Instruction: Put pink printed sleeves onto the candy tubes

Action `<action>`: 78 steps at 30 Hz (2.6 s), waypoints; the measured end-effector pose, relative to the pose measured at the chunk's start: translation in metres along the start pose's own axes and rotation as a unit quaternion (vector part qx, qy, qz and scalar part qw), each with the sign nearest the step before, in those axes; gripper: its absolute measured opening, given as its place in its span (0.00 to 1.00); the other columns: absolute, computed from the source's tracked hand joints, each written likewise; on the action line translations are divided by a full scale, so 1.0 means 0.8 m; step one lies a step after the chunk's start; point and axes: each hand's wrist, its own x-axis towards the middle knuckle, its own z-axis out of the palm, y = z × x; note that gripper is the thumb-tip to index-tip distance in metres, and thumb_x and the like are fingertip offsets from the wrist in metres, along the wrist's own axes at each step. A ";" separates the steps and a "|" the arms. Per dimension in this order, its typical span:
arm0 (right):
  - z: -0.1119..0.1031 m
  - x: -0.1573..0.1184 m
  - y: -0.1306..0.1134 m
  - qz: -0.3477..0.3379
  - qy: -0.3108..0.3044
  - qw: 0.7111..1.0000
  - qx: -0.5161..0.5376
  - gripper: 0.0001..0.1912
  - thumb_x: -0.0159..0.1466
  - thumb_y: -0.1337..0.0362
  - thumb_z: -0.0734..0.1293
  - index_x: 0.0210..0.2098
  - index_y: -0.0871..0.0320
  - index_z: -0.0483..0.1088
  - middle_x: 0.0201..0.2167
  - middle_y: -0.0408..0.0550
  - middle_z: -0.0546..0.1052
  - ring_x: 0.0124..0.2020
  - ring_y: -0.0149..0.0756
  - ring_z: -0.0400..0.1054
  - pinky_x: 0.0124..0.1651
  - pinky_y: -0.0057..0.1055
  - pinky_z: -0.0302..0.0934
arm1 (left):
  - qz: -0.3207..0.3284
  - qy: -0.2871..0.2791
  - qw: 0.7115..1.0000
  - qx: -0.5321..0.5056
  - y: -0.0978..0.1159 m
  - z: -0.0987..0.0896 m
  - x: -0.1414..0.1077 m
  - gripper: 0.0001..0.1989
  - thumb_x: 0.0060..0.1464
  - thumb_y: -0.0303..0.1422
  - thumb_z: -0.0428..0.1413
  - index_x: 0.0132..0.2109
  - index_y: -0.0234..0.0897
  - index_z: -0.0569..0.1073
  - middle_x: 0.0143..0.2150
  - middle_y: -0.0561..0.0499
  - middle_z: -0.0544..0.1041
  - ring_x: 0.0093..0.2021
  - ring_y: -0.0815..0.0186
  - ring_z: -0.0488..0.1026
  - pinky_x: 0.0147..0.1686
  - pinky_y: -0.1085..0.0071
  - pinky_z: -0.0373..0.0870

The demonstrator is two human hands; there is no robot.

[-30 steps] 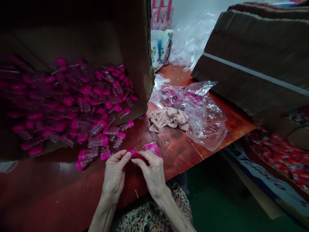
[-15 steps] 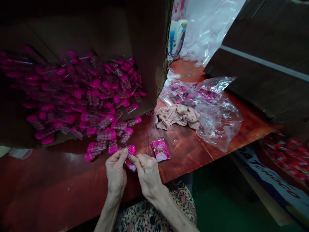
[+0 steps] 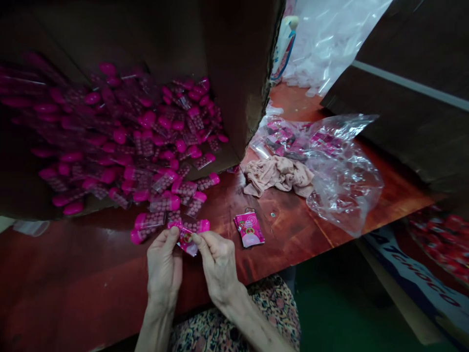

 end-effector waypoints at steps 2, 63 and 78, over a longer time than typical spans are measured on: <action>0.005 -0.001 -0.002 -0.020 0.007 1.000 -0.017 0.18 0.66 0.61 0.58 0.23 0.60 0.69 0.19 0.41 0.67 0.20 0.28 0.59 0.24 0.24 0.54 | -0.020 -0.006 1.000 -0.014 0.001 -0.002 -0.004 0.14 0.34 0.37 0.67 0.27 0.32 0.76 0.24 0.53 0.76 0.24 0.73 0.70 0.27 0.76 0.67; -0.008 -0.012 -0.012 -0.091 0.081 0.989 -0.086 0.13 0.57 0.70 0.68 0.43 0.60 0.69 0.33 0.47 0.72 0.33 0.34 0.70 0.34 0.29 0.68 | -0.064 -0.005 0.997 -0.050 0.011 0.016 0.002 0.10 0.36 0.31 0.67 0.27 0.33 0.75 0.23 0.54 0.77 0.23 0.73 0.70 0.26 0.77 0.67; -0.018 -0.006 0.000 0.152 0.022 0.980 0.125 0.13 0.52 0.64 0.72 0.37 0.57 0.73 0.29 0.44 0.78 0.27 0.33 0.72 0.30 0.27 0.68 | -0.179 -0.120 0.974 -0.066 -0.005 0.015 -0.003 0.09 0.45 0.29 0.63 0.36 0.31 0.76 0.33 0.46 0.80 0.34 0.65 0.76 0.42 0.67 0.70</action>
